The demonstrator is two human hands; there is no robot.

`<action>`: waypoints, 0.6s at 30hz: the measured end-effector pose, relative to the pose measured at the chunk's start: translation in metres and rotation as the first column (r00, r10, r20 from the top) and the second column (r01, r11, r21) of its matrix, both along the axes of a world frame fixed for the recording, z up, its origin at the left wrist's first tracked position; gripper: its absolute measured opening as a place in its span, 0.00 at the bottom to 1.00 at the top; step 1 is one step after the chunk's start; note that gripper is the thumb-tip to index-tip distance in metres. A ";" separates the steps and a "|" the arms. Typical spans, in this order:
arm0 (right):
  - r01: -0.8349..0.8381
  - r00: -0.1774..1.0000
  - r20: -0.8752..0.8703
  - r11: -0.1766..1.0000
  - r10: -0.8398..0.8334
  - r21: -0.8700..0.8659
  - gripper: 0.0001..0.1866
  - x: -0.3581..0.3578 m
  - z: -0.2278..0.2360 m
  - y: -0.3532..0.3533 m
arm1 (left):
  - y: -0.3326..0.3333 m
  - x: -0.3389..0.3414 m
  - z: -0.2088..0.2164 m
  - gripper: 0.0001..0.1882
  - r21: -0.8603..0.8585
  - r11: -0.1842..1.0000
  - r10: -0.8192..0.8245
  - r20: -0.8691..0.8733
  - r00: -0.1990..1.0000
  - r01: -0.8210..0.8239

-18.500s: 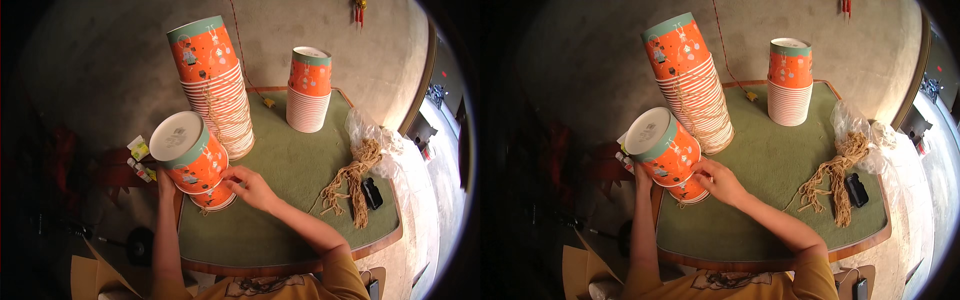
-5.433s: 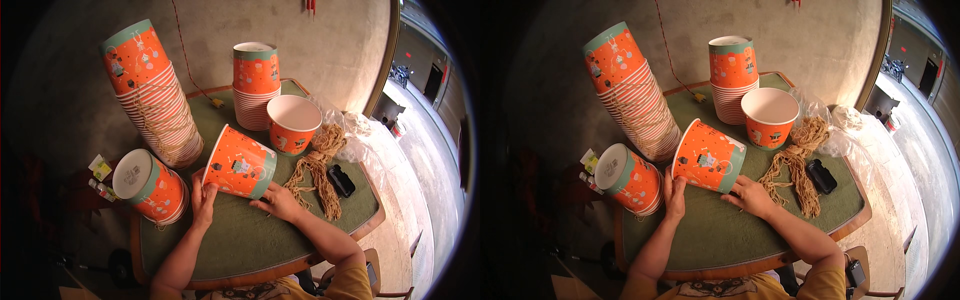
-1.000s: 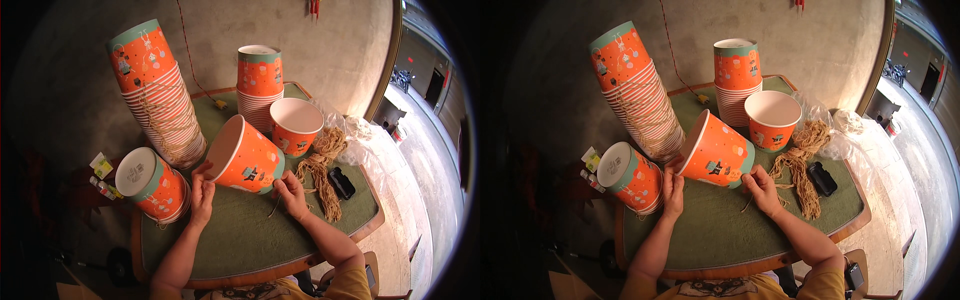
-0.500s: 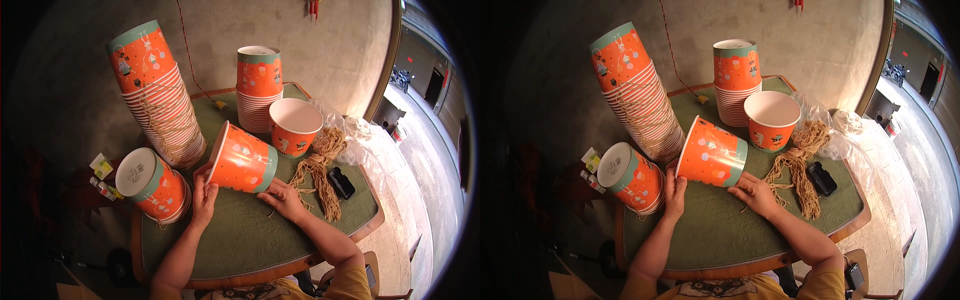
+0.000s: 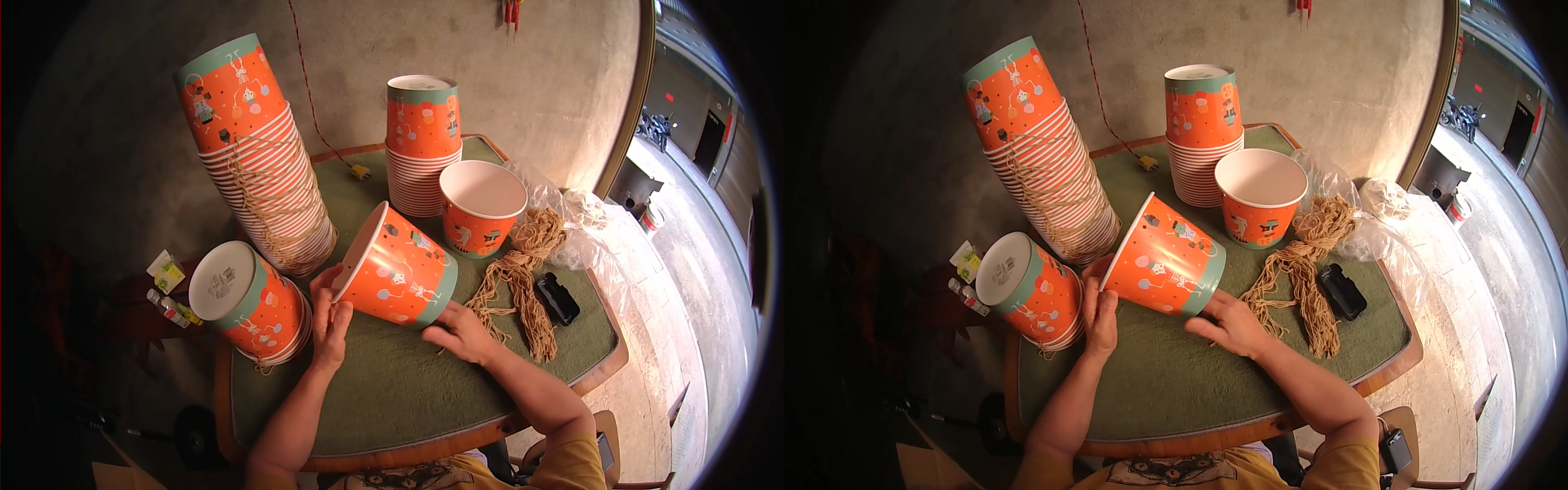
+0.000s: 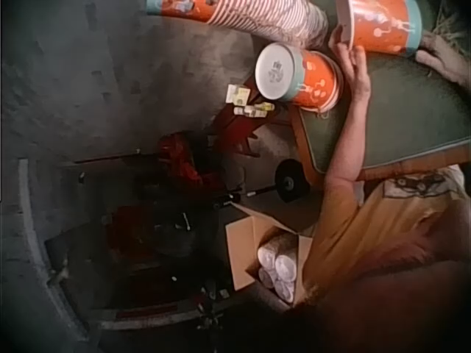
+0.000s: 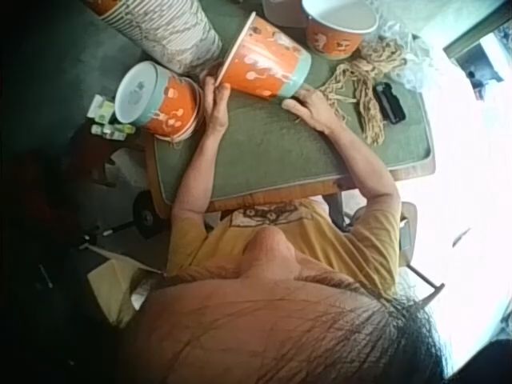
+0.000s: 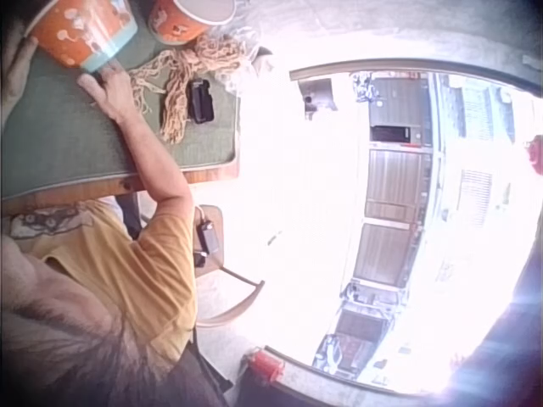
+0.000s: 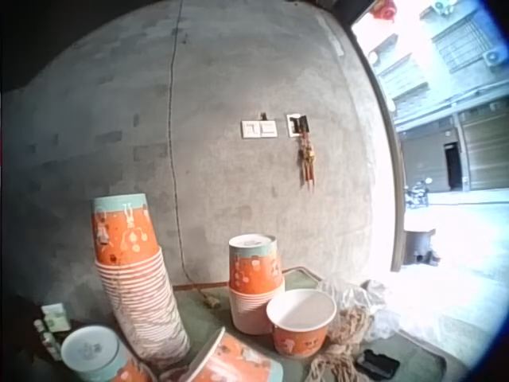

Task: Attaching string handles to decorative paper buckets by threading hemp string through pre-punched holes.

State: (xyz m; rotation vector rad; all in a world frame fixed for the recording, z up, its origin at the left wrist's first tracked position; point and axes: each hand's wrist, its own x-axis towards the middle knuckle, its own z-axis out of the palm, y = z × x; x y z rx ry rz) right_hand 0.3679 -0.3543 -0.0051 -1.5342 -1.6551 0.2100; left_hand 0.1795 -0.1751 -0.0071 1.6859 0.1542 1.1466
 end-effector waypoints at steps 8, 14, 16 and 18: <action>-0.032 0.635 -0.768 0.995 0.091 0.091 0.13 -0.001 0.002 -0.003 | 0.000 0.001 0.001 0.26 -0.039 0.997 -0.060 0.067 0.996 0.063; -0.083 0.565 -0.818 0.994 0.106 0.071 0.09 -0.003 0.000 0.003 | 0.002 0.000 0.005 0.19 0.003 0.998 0.069 0.035 0.997 -0.069; -0.085 0.598 -0.798 0.996 0.079 0.034 0.08 -0.002 -0.005 0.005 | -0.001 -0.001 0.011 0.17 0.051 0.995 0.079 0.026 0.997 -0.080; -0.094 0.596 -0.802 0.995 0.038 -0.022 0.09 -0.002 -0.009 0.007 | -0.005 -0.001 0.018 0.14 0.101 0.991 0.090 0.019 0.996 -0.092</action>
